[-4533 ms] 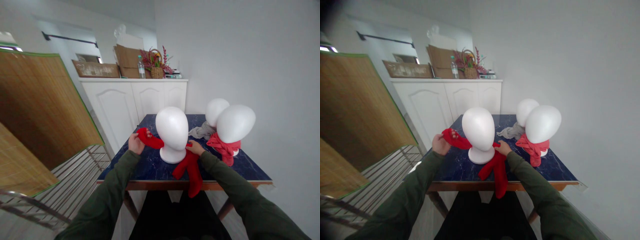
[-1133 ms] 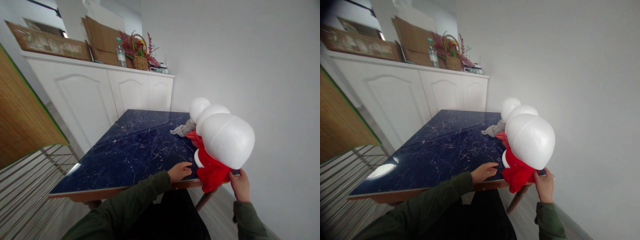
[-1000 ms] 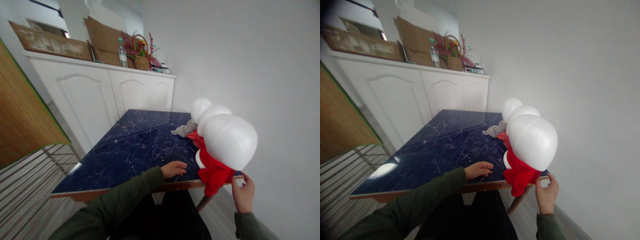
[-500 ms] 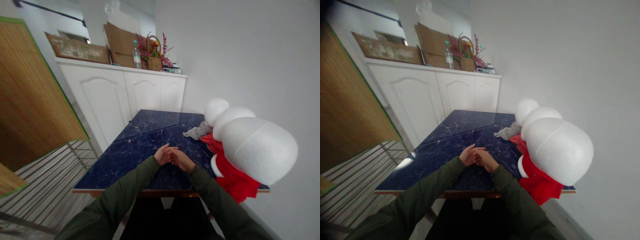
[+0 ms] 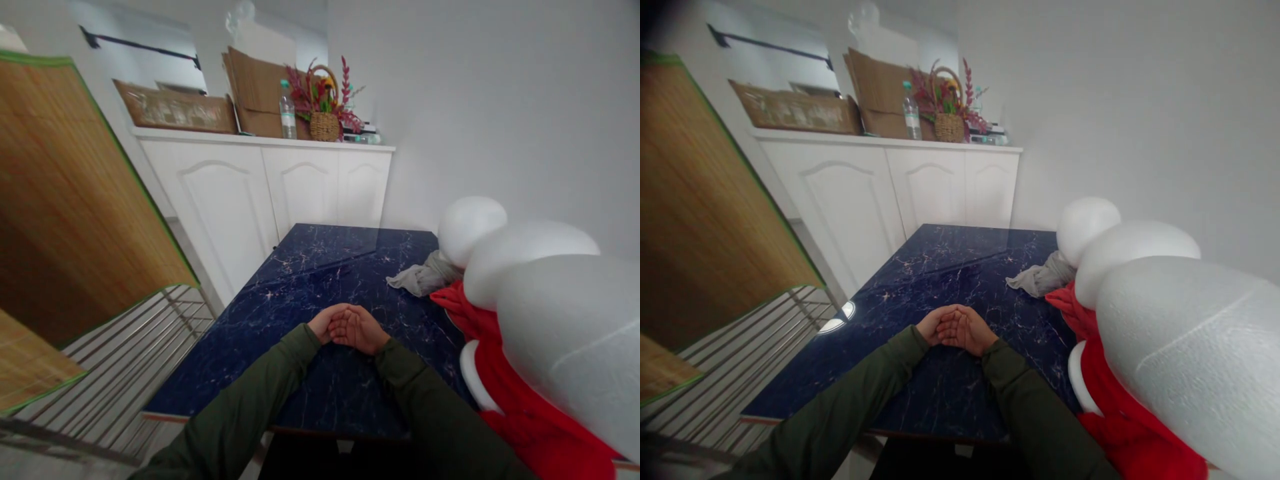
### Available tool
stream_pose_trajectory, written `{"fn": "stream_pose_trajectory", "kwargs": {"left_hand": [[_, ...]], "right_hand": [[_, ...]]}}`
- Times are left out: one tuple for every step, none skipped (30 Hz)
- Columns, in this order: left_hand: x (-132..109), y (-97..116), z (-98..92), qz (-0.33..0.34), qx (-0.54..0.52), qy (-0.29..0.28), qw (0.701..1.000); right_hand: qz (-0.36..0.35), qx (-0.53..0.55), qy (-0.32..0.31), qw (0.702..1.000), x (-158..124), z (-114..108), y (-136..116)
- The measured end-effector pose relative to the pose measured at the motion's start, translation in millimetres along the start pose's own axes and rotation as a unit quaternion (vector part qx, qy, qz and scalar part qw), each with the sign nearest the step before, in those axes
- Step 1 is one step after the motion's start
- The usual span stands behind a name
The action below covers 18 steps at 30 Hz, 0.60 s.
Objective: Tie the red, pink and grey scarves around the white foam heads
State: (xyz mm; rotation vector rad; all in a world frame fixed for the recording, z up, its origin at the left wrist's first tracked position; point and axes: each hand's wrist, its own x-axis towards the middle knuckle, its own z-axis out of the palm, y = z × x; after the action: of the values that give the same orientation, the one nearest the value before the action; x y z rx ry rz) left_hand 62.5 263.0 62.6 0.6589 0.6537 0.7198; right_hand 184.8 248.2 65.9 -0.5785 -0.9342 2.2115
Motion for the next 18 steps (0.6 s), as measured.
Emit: {"fn": "stream_pose_trajectory", "kwargs": {"left_hand": [[0.3, 0.1, -0.9, 0.011, 0.008, -0.001, 1.000], [0.4, 0.2, -1.5, 0.024, 0.016, -0.004, 1.000], [0.5, 0.3, -2.0, 0.037, 0.022, -0.009, 0.999], [0.6, 0.3, -2.1, 0.045, 0.022, -0.013, 0.999], [0.6, 0.4, -2.1, 0.048, 0.022, -0.018, 0.998], [0.6, 0.4, -1.9, 0.050, 0.022, -0.021, 0.998], [0.5, 0.5, -1.7, 0.050, 0.024, -0.023, 0.998], [0.5, 0.6, -1.5, 0.051, 0.028, -0.025, 0.998], [0.5, 0.6, -1.4, 0.052, 0.032, -0.028, 0.998], [0.5, 0.6, -1.5, 0.052, 0.036, -0.030, 0.998], [0.6, 0.5, -1.7, 0.054, 0.037, -0.032, 0.997], [0.8, 0.3, -2.0, 0.056, 0.038, -0.033, 0.997], [1.0, 0.1, -2.5, 0.056, 0.038, -0.034, 0.997], [1.3, 0.0, -3.0, 0.057, 0.038, -0.034, 0.997], [1.4, -0.2, -3.4, 0.057, 0.037, -0.035, 0.997], [1.5, -0.3, -3.7, 0.056, 0.036, -0.036, 0.997], [1.5, -0.3, -3.9, 0.056, 0.036, -0.038, 0.997], [1.3, -0.3, -3.7, 0.057, 0.035, -0.040, 0.997]], "right_hand": [[-0.001, 0.001, 0.001, 1.000, 0.8, 0.3, -0.1], [-0.001, 0.001, 0.004, 1.000, 1.4, 0.4, -0.1], [0.000, -0.001, 0.007, 1.000, 1.7, 0.5, -0.1], [0.002, -0.002, 0.010, 1.000, 1.7, 0.7, -0.1], [0.004, -0.003, 0.012, 1.000, 1.5, 0.8, -0.2], [0.004, -0.004, 0.014, 1.000, 1.1, 1.1, -0.2], [0.004, -0.003, 0.014, 1.000, 0.6, 1.6, -0.3], [0.004, -0.003, 0.014, 1.000, 0.1, 2.1, -0.4], [0.002, -0.002, 0.014, 1.000, -0.3, 2.8, -0.6], [0.001, -0.001, 0.014, 1.000, -0.6, 3.4, -0.7], [0.000, 0.000, 0.015, 1.000, -0.9, 4.1, -0.9], [0.000, -0.001, 0.016, 1.000, -1.0, 4.6, -1.0], [0.000, -0.001, 0.017, 1.000, -1.1, 5.1, -1.1], [0.000, -0.002, 0.018, 1.000, -1.1, 5.3, -1.2], [0.000, -0.003, 0.017, 1.000, -1.1, 5.4, -1.2], [0.000, -0.003, 0.017, 1.000, -1.2, 5.4, -1.2], [-0.001, -0.004, 0.017, 1.000, -1.2, 5.2, -1.1], [-0.002, -0.005, 0.018, 1.000, -1.3, 5.0, -1.0]]}}
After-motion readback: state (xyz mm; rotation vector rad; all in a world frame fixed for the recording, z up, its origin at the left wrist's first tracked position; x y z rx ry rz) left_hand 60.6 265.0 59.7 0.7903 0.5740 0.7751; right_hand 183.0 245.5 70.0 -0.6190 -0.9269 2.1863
